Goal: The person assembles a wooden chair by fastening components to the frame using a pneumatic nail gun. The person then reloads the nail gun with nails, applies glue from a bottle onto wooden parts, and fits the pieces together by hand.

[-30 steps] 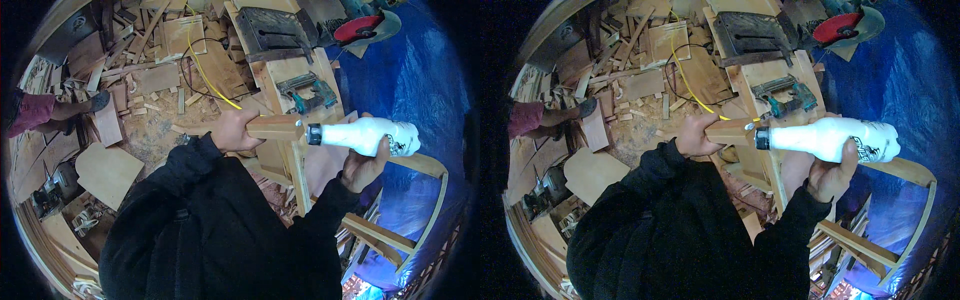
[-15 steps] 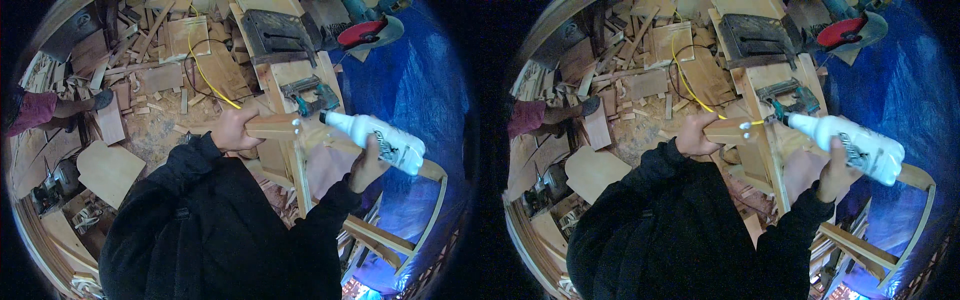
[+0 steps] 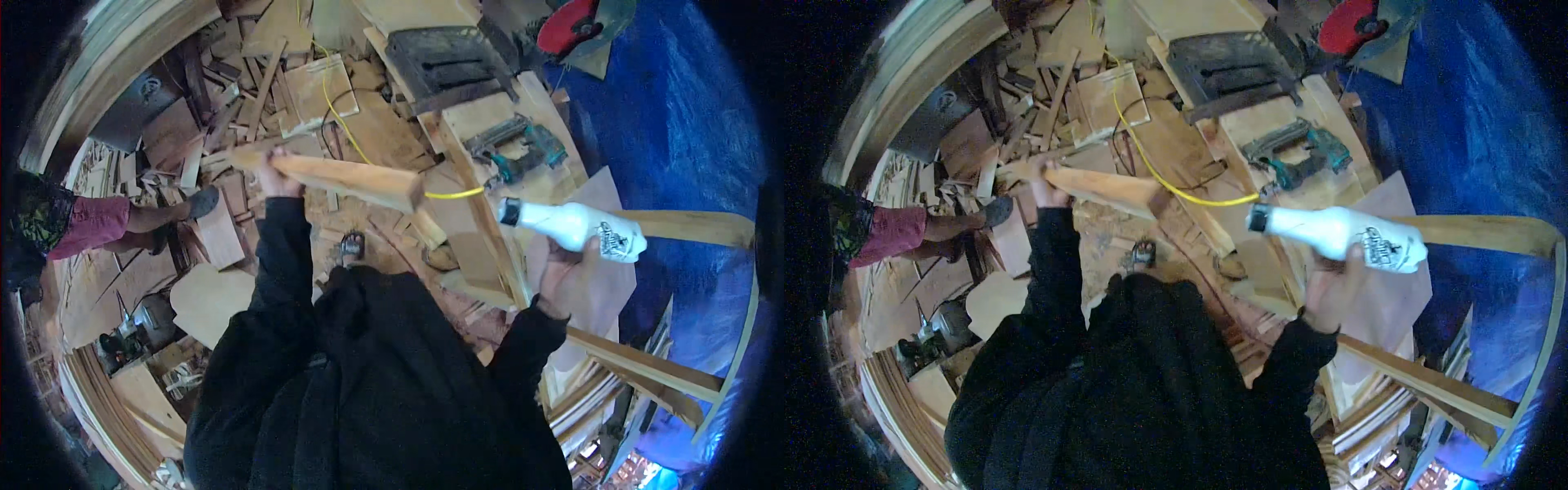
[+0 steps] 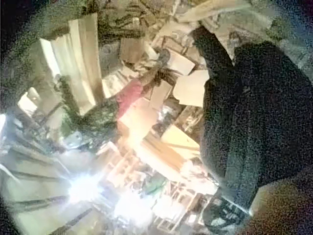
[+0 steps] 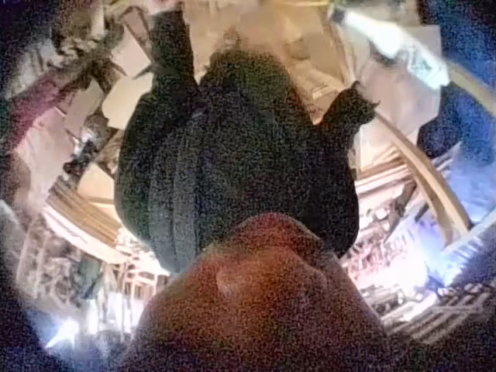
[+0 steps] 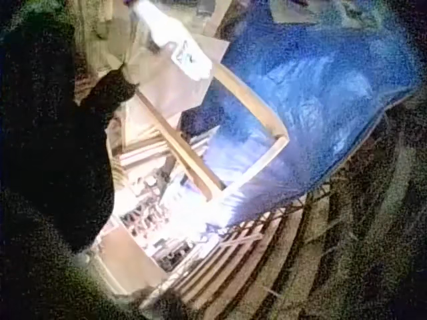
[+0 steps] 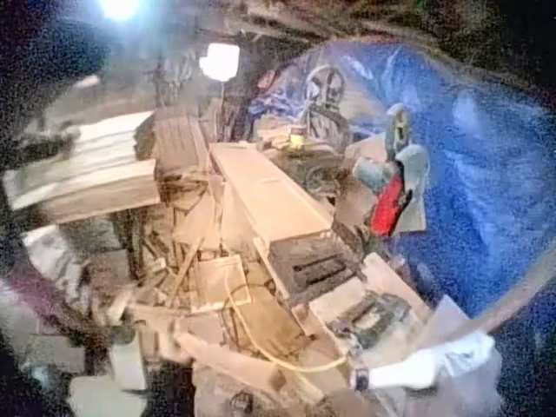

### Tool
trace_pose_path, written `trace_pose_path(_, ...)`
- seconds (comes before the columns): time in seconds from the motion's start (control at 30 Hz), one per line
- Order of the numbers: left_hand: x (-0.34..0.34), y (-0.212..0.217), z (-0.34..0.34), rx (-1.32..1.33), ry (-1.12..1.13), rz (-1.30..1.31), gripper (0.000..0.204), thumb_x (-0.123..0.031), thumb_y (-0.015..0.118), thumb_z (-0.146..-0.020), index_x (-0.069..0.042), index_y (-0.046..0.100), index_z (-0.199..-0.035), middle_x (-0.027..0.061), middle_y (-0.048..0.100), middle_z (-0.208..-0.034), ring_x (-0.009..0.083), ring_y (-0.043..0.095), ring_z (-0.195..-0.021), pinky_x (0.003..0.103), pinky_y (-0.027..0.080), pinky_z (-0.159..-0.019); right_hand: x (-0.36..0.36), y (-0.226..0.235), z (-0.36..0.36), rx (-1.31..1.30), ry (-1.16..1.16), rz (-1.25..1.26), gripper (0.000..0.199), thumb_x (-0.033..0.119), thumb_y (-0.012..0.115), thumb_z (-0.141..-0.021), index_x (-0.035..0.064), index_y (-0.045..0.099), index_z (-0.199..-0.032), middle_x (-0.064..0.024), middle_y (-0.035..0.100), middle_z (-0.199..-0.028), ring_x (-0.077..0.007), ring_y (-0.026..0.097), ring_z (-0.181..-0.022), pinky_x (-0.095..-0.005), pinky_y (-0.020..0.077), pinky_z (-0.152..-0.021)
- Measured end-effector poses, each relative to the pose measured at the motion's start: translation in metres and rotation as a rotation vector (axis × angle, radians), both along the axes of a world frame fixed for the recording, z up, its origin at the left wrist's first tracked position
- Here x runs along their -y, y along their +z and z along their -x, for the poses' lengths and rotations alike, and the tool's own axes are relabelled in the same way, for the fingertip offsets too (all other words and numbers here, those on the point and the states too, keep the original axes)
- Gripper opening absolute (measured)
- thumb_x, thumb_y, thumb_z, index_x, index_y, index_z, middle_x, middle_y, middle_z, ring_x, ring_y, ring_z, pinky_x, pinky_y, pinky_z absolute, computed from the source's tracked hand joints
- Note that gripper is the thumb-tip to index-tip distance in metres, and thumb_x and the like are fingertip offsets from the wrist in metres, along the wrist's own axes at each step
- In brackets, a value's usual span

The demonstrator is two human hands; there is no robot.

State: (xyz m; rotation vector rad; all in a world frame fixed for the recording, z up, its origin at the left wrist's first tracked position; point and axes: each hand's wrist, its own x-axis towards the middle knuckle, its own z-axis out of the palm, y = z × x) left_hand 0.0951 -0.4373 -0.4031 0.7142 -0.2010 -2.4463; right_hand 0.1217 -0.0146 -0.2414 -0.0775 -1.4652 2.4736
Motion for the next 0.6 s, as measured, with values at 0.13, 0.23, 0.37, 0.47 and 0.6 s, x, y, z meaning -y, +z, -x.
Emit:
trace_pose_path(0.13,-0.025,-0.086,-0.008,0.067,-0.168,-0.505,0.017,-0.02,0.043,-0.089,-0.009,0.05,-0.077,0.0009,0.056,-0.068,0.0158,0.055,-0.066,0.035,0.051,-0.069,0.058,0.014,-0.003,-0.107,0.125,-0.014,0.051,0.026,0.061,-0.085,0.0039,0.042,-0.127,-0.0141,0.057,-0.117,-0.0276,0.058,-0.106,-0.0439,0.0517,-0.087)
trace_pose_path(0.23,-0.055,-0.086,-0.016,0.131,-0.257,-0.305,0.019,-0.021,0.043,-0.089,-0.01,0.048,-0.074,0.0,0.054,-0.066,0.0149,0.055,-0.063,0.035,0.051,-0.068,0.077,0.019,0.004,-0.08,0.135,0.037,0.051,0.024,0.061,-0.084,0.0036,0.042,-0.126,-0.0151,0.057,-0.116,-0.0288,0.06,-0.102,-0.0424,0.0541,-0.084)
trace_pose_path(0.37,-0.062,-0.073,-0.016,0.102,-0.238,-0.453,0.018,-0.019,0.047,-0.088,-0.011,0.046,-0.072,-0.0005,0.051,-0.063,0.0149,0.052,-0.06,0.033,0.049,-0.065,0.09,0.027,0.014,-0.072,0.106,-0.016,0.051,0.024,0.06,-0.084,0.0001,0.042,-0.125,-0.0181,0.058,-0.112,-0.0307,0.061,-0.1,-0.0398,0.0565,-0.079)
trace_pose_path(0.47,-0.067,-0.055,-0.017,0.079,-0.217,-0.413,0.017,-0.017,0.049,-0.087,-0.011,0.046,-0.072,0.0002,0.051,-0.064,0.016,0.052,-0.06,0.032,0.049,-0.063,0.086,0.021,0.02,-0.051,0.096,-0.054,0.051,0.023,0.061,-0.084,-0.0019,0.042,-0.124,-0.0186,0.057,-0.113,-0.0311,0.06,-0.101,-0.0408,0.0556,-0.081)
trace_pose_path(0.6,-0.072,-0.056,-0.011,0.057,-0.182,-0.476,0.017,-0.018,0.05,-0.087,-0.01,0.044,-0.073,0.0011,0.05,-0.063,0.0178,0.051,-0.059,0.033,0.048,-0.06,0.091,0.025,0.018,-0.063,0.111,-0.104,0.052,0.023,0.061,-0.083,-0.0021,0.042,-0.124,-0.0191,0.057,-0.113,-0.0315,0.06,-0.102,-0.0425,0.0522,-0.087)
